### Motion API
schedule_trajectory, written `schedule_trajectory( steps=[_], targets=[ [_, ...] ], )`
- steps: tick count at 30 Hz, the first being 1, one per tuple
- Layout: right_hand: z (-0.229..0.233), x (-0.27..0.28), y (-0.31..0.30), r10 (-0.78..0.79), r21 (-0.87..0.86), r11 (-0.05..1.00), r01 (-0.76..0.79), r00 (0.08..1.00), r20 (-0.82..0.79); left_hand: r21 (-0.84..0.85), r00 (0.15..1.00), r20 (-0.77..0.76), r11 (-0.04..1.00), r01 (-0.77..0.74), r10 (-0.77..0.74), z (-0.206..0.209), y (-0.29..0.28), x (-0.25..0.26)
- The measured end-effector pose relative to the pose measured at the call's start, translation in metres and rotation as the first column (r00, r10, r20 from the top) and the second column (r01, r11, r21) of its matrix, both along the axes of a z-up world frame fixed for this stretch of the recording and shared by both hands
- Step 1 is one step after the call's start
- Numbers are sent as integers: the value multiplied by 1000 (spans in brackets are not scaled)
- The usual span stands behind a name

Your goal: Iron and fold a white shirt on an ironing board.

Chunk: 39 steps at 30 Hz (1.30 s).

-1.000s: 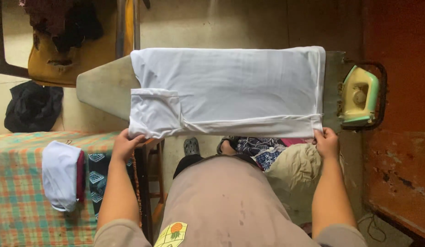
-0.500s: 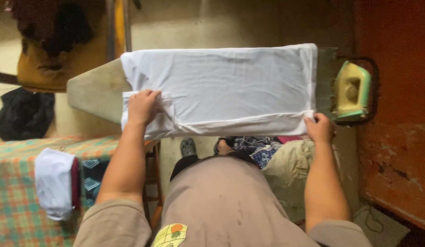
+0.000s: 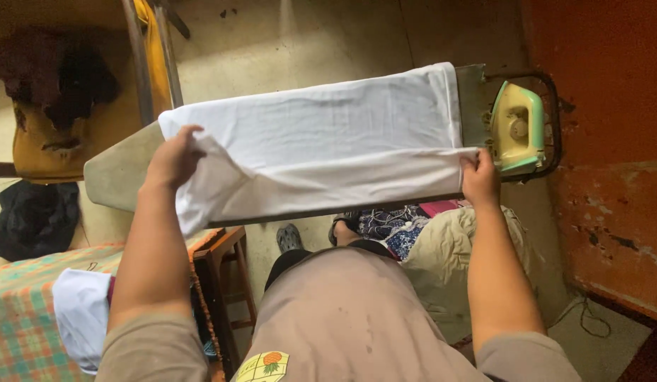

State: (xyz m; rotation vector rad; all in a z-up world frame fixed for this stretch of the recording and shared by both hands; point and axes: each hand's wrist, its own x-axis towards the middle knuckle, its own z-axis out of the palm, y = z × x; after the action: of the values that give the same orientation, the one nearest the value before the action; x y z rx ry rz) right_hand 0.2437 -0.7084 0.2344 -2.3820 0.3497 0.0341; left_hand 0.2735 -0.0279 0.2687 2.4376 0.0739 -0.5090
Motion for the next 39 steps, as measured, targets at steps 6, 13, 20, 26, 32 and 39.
schedule_trajectory(
  steps=[6, 13, 20, 26, 32, 39],
  targets=[
    [-42, 0, -17, 42, 73, 996, -43, 999, 19, 343, 890, 455, 919, -195, 19, -16, -15, -25],
    [-38, -51, -34, -27, 72, 997, 29, 999, -18, 57, 689, 140, 689, -723, 711, -90, 39, -174],
    [-77, -44, -64, -46, 227, 973, 51, 999, -29, 122, 789, 479, 861, -493, 384, -107, 40, -185],
    [-52, -38, -42, -226, 431, 873, 229, 972, -58, -513, 666, 219, 665, -543, 713, -137, 59, -189],
    [-43, -31, -49, -70, 298, 943, 145, 966, -251, -359, 720, 26, 679, -640, 693, -103, 60, -192],
    [-44, -27, -16, -12, -295, 955, 25, 999, 46, -213, 764, 5, 747, -630, 646, -99, 62, -205]
  ],
)
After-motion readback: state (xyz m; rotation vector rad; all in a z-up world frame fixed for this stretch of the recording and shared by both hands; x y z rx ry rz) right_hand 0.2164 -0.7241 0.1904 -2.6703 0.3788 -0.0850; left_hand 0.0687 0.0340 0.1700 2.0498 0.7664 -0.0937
